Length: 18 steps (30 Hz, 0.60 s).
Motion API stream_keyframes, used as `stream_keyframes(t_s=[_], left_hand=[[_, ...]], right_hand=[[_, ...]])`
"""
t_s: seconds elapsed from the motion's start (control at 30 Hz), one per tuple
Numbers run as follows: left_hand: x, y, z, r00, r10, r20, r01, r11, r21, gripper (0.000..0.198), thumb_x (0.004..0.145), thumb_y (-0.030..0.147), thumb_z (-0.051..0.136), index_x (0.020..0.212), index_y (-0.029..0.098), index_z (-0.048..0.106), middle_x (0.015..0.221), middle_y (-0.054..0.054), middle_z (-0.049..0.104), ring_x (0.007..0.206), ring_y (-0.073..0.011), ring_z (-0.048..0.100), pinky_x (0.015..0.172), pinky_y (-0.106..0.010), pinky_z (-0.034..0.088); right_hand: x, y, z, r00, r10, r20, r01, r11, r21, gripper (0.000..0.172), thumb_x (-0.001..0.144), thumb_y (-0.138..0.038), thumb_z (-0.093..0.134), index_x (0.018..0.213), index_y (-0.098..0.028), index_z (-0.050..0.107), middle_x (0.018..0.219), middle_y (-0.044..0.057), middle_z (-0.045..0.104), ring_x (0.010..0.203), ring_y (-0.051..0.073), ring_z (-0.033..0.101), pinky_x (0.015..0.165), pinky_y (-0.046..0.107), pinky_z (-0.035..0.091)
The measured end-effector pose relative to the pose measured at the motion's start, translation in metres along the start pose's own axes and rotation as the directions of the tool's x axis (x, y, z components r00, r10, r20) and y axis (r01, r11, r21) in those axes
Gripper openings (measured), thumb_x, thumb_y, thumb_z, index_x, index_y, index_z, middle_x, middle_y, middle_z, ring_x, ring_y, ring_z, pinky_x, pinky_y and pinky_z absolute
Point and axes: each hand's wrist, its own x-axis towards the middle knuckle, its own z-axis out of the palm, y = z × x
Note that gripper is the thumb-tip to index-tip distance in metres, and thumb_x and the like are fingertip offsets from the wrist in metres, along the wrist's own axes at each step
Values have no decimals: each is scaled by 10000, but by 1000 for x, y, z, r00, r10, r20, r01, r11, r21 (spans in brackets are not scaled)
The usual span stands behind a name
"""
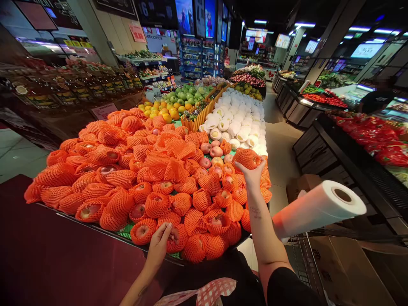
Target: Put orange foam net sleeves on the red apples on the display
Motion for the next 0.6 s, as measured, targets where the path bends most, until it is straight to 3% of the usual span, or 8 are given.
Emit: stream_keyframes(t_s=[0.07, 0.13, 0.2, 0.3, 0.4, 0.5, 0.57, 0.6], left_hand=[[5, -1, -5, 1000, -2, -27, 2, 1000, -2, 522, 869, 680, 559, 670, 198, 558, 596, -8, 638, 519, -156, 588, 526, -267, 441], [10, -3, -11, 998, -15, -54, 16, 1000, 1, 542, 856, 703, 561, 662, 197, 559, 586, -5, 623, 515, -156, 581, 521, -268, 440], [15, -7, -17, 996, -34, -83, 35, 999, 7, 558, 838, 722, 572, 651, 196, 561, 585, -3, 613, 511, -154, 573, 512, -266, 439], [23, -11, -23, 993, -58, -105, 60, 998, 13, 560, 832, 724, 580, 643, 198, 560, 585, -6, 611, 519, -155, 576, 502, -261, 441], [30, -12, -25, 990, -73, -116, 76, 997, 21, 540, 855, 699, 571, 648, 201, 548, 589, 0, 605, 509, -143, 548, 493, -251, 443], [37, -13, -21, 986, -98, -137, 102, 995, 20, 522, 860, 674, 583, 650, 199, 532, 600, 6, 605, 479, -116, 489, 463, -230, 424], [41, -13, -18, 982, -124, -143, 126, 992, 8, 521, 856, 674, 586, 652, 199, 522, 597, 12, 603, 448, -103, 455, 432, -221, 400], [43, -13, -16, 980, -134, -146, 135, 991, -1, 523, 854, 676, 586, 653, 199, 518, 591, 17, 595, 432, -97, 439, 418, -219, 390]], right_hand=[[16, 1, 1, 994, -66, 92, 83, 976, -202, 827, 517, -354, 902, 1162, -245, 397, 1179, 71, 554, 1093, 276, 577, 1005, 467, 466], [19, 8, 1, 954, -26, 299, 136, 925, -354, 833, 488, -323, 901, 1175, -226, 439, 1182, 77, 553, 1094, 297, 568, 1012, 472, 445], [11, 20, 0, 836, 83, 543, 170, 900, -400, 823, 490, -290, 893, 1194, -218, 472, 1204, 81, 562, 1114, 307, 564, 1020, 465, 434], [-18, 43, 2, 562, 224, 797, 180, 907, -381, 816, 502, -245, 885, 1229, -221, 515, 1231, 74, 575, 1147, 304, 557, 1042, 460, 424], [-45, 60, 1, 364, 321, 874, 224, 881, -417, 841, 450, -217, 908, 1227, -244, 586, 1227, 68, 582, 1171, 322, 530, 1044, 486, 436], [-46, 64, -4, 270, 369, 889, 242, 868, -434, 920, 444, -283, 952, 1295, -276, 603, 1279, 76, 570, 1234, 345, 498, 1075, 534, 426], [-26, 64, -5, 195, 351, 916, 174, 907, -384, 926, 523, -368, 947, 1367, -299, 574, 1338, 69, 570, 1278, 326, 503, 1114, 529, 404], [-11, 65, -4, 196, 328, 924, 121, 927, -355, 875, 579, -406, 924, 1374, -304, 573, 1348, 62, 580, 1280, 307, 519, 1118, 511, 409]])
